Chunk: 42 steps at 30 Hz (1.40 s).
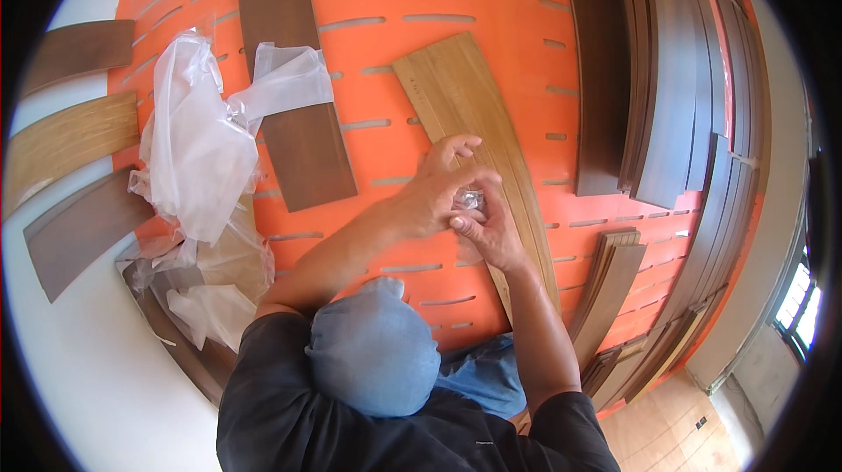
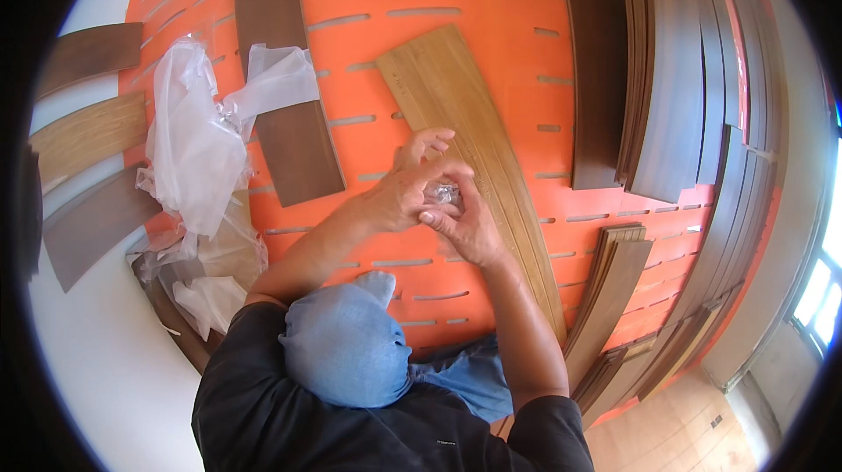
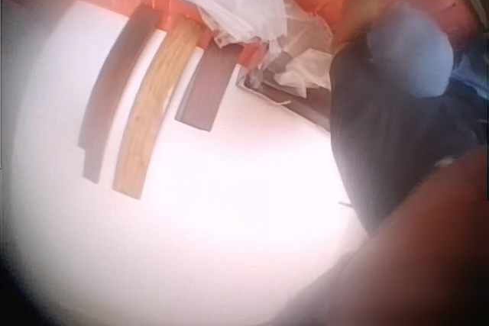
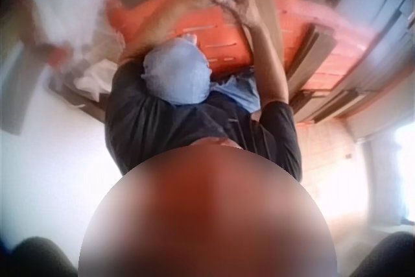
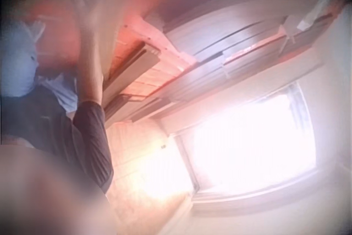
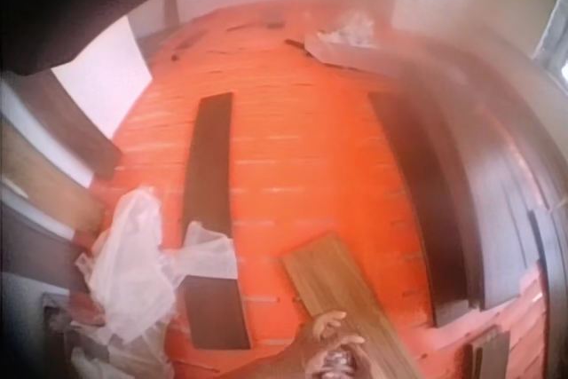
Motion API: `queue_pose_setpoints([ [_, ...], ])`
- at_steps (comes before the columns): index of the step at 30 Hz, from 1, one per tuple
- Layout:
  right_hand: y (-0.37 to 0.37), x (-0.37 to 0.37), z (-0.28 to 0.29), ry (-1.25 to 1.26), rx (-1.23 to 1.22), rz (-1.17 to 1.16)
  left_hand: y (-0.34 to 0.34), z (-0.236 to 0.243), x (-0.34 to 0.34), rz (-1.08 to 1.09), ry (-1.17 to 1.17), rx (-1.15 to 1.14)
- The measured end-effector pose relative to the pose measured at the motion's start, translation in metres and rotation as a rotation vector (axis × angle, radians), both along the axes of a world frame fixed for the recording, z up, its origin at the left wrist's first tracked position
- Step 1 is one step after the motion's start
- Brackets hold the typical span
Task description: Installing wooden floor panels by removing protective film and positioning them on the floor.
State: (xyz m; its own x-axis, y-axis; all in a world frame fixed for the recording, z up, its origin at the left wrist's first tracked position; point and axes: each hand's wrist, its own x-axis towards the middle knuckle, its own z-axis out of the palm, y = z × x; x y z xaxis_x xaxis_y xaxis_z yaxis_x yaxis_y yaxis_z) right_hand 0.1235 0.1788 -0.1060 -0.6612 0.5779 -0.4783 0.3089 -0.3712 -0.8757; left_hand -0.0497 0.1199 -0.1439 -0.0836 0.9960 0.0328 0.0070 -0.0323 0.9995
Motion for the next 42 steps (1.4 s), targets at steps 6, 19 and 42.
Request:
queue_pose_setpoints([
  [6, 0.05, 0.068, -0.062, -0.114, -0.131, -0.222, 0.029, 0.015, -0.035, -0.277, 0.638, -0.136],
  [19, 0.065, 0.05, -0.126, -0.36, 1.257, -0.111, 0.228, -0.05, -0.118, 0.186, 0.962, -0.284],
  [42, 0.073, 0.053, -0.124, -0.308, 1.233, -0.127, 0.276, -0.038, -0.108, -0.279, 1.078, -0.647],
])
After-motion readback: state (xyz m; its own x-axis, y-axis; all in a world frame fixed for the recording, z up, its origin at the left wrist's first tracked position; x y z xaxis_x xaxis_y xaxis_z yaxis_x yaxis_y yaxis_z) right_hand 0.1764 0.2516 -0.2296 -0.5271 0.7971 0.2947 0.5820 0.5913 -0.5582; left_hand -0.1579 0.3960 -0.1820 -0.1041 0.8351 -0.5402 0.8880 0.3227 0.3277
